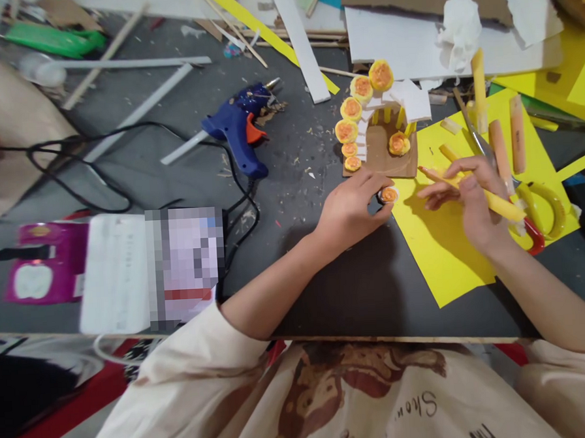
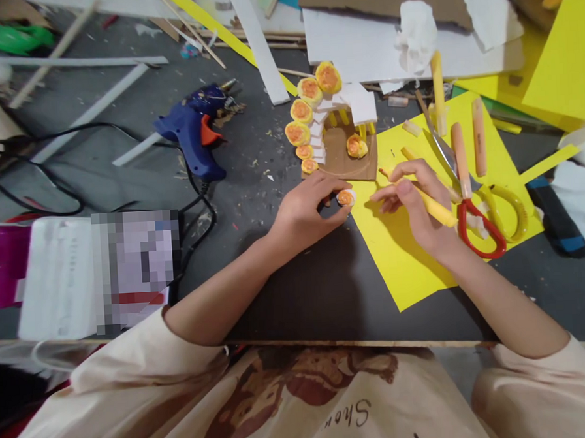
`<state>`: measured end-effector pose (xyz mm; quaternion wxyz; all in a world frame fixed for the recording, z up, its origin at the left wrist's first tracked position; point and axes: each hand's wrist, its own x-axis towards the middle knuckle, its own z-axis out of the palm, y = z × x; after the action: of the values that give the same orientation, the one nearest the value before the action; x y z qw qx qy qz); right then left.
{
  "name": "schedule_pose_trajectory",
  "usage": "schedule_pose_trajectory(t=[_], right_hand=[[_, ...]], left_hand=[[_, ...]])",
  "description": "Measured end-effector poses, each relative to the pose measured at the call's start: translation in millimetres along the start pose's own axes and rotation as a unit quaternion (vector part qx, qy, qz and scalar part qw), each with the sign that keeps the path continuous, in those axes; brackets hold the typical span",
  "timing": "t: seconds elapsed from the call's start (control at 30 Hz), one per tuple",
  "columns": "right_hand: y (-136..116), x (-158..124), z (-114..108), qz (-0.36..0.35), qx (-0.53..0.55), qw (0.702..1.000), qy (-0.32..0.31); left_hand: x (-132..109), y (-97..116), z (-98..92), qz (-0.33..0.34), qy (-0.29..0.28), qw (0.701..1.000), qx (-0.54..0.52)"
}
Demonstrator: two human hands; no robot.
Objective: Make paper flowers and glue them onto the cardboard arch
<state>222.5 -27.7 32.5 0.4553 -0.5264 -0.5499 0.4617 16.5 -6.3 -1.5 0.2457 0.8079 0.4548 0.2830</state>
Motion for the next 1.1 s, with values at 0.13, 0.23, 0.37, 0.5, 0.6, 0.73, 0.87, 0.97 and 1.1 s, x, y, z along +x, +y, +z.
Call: schedule_pose_trajectory(t=[0.13,0.23,0.37,0.5,0.6,0.73,0.87,0.97,1.1], right_hand=[[10,13,25,0.038,0.141,0.989,-0.009],[18,19,27,0.049,0.139,0.988,-0.035],[20,21,19,0.021,0.097,0.993,-0.066],[16,20,19,-0.002,-0.001,0.997,-0.077],[14,20,21,0.001,-0.006,0.996,-0.094],[15,19,21,0.002,0.000,0.995,-0.104],[15,19,20,-0.009,-0.005,0.994,-0.106],[14,19,21,-0.010,0.001,0.995,-0.103],[14,19,22,-0.011,-0.007,0.995,-0.096]], left_hand=[[0,-2,-0.1,0.007,-0.011,1.000,0.008],[0,-4,-0.2,0.008,-0.001,1.000,0.011],[-2,-5,-1.5,0.017,0.009,1.000,0.008],[-3,-5,-4.3,0.028,0.003,1.000,0.013],[-3,-4,-6.1,0.032,0.003,0.999,0.010],[-3,-3,-7.1,0.014,-0.012,1.000,0.008],[-3,-3,-7.3,0.013,-0.010,1.000,-0.002],[-3,-3,-7.4,0.022,-0.006,1.000,-0.006],[-3,-3,-7.9,0.021,-0.009,1.000,-0.010]])
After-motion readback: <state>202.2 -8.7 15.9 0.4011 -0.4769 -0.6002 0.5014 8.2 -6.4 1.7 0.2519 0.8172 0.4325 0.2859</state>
